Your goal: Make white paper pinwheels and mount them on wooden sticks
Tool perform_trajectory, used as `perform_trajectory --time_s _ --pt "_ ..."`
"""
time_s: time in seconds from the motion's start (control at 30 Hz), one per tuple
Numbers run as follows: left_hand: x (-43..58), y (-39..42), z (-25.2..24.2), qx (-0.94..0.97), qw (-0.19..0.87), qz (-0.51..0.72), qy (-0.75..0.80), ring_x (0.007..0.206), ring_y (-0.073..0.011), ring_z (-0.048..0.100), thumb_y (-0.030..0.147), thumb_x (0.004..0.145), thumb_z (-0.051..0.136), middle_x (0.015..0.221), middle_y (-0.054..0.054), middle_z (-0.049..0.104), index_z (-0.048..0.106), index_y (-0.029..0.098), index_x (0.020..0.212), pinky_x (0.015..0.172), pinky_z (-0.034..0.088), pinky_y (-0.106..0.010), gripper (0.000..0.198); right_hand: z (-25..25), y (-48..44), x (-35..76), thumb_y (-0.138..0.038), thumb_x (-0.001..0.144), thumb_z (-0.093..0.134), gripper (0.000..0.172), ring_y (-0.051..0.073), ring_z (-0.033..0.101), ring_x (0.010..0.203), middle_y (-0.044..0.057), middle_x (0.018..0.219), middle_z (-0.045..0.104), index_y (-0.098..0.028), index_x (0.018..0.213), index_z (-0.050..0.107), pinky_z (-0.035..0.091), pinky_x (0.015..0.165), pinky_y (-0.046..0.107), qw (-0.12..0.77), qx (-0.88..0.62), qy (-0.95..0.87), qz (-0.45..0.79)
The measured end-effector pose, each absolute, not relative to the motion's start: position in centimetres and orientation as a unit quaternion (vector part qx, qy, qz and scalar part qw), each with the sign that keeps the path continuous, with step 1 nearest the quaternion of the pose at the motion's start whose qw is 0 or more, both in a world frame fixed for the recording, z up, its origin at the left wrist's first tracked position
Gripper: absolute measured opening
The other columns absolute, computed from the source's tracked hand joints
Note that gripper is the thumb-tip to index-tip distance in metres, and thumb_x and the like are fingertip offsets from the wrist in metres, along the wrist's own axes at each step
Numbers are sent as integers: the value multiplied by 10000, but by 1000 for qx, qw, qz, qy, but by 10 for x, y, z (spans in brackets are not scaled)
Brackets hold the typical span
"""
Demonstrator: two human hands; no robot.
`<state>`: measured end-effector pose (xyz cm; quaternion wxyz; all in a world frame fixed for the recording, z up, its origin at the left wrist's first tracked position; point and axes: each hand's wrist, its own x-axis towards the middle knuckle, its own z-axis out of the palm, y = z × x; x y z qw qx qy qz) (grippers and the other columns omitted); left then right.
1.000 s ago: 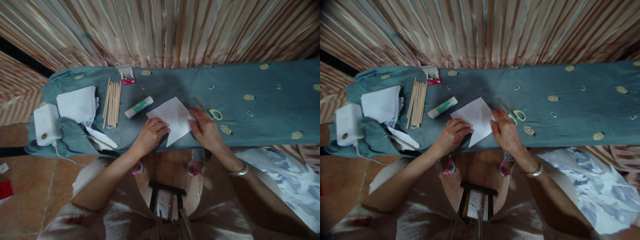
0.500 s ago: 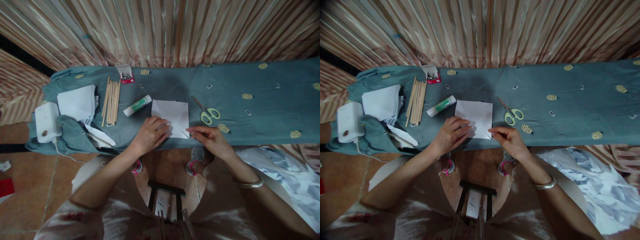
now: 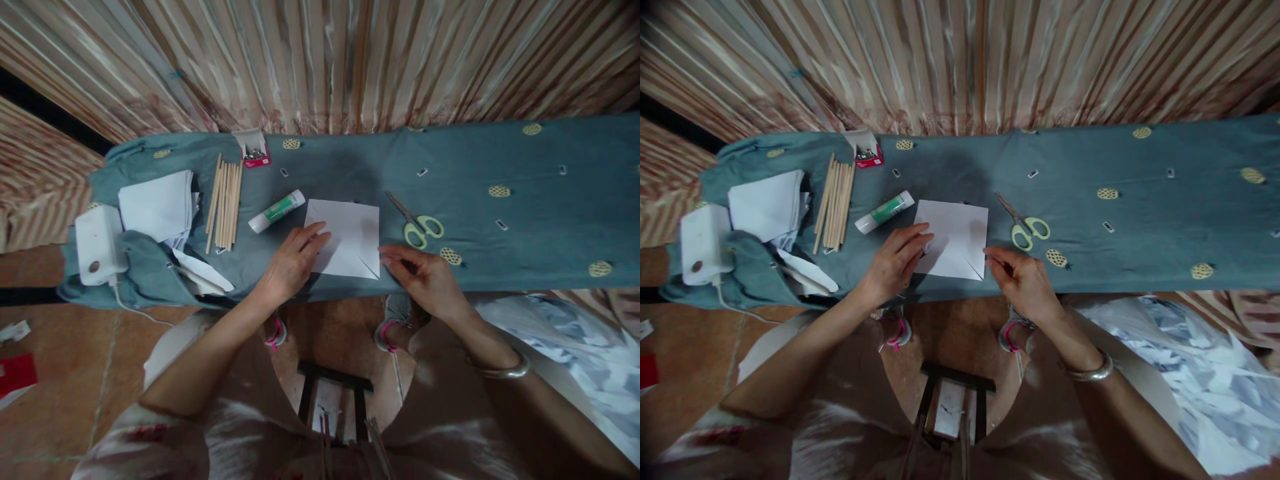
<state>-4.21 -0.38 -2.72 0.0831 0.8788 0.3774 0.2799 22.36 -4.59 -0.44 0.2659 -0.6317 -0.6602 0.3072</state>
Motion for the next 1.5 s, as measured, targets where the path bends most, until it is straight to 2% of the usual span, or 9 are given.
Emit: perform_trajectory --time_s 0.2,0.3,0.5,0.77,0.83,0.93,1.1,1.3,1.5 --pt "-55 6 -22 861 104 278 414 1138 -237 561 69 910 439 1278 -114 603 540 181 1289 963 512 -450 407 -4 -43 218 -284 904 501 287 256 693 937 98 1013 744 -179 1054 722 541 867 424 280 -595 -728 193" --pt "-59 10 -23 863 118 269 411 1101 -238 578 131 917 493 1206 -103 651 630 171 1160 937 522 -445 281 -6 -42 214 -266 919 478 283 260 669 992 103 1057 729 -180 1060 708 519 919 452 285 -574 -752 153" --pt "-51 4 -24 862 169 269 395 919 -200 631 234 953 494 963 -82 720 677 166 1010 812 552 -361 203 -11 -37 209 -281 924 492 275 268 654 1012 112 1079 724 -163 1060 700 517 915 449 295 -560 -763 130" --pt "-81 22 -10 777 86 320 536 1154 -282 539 347 878 622 1209 -118 612 581 184 1225 1003 449 -491 386 -12 -27 201 -283 928 478 273 265 658 977 110 1056 728 -170 1059 690 523 884 432 317 -541 -770 119" --pt "-95 31 -13 756 76 295 579 1157 -318 526 331 805 705 1203 -145 598 573 154 1234 999 442 -513 482 -12 -25 198 -286 929 476 280 270 657 968 116 1053 729 -160 1057 691 528 870 431 317 -538 -771 121" --pt "-107 41 -19 746 95 242 613 1067 -301 569 262 792 698 1066 -128 639 642 135 1120 955 464 -478 355 -11 -22 193 -297 927 475 294 275 654 972 123 1057 729 -149 1053 695 528 871 435 324 -535 -769 133" --pt "-91 40 -11 694 215 322 607 818 -201 602 284 825 648 858 -51 649 703 149 988 776 490 -337 219 -7 -17 176 -380 895 534 283 248 667 947 91 1045 733 -206 1038 706 516 892 426 373 -562 -694 253" --pt "-39 9 3 663 489 355 443 823 -179 638 442 766 719 916 -51 711 718 156 990 741 483 -276 363 6 -13 148 -507 702 747 370 212 671 860 58 909 743 -194 898 719 532 791 345 440 -476 -442 620" --pt "-32 2 3 634 490 382 460 789 -180 659 469 748 731 870 -53 719 663 155 943 705 510 -286 375 6 -3 152 -477 670 790 320 142 642 698 12 785 704 -199 767 662 515 586 245 499 -468 -304 663"
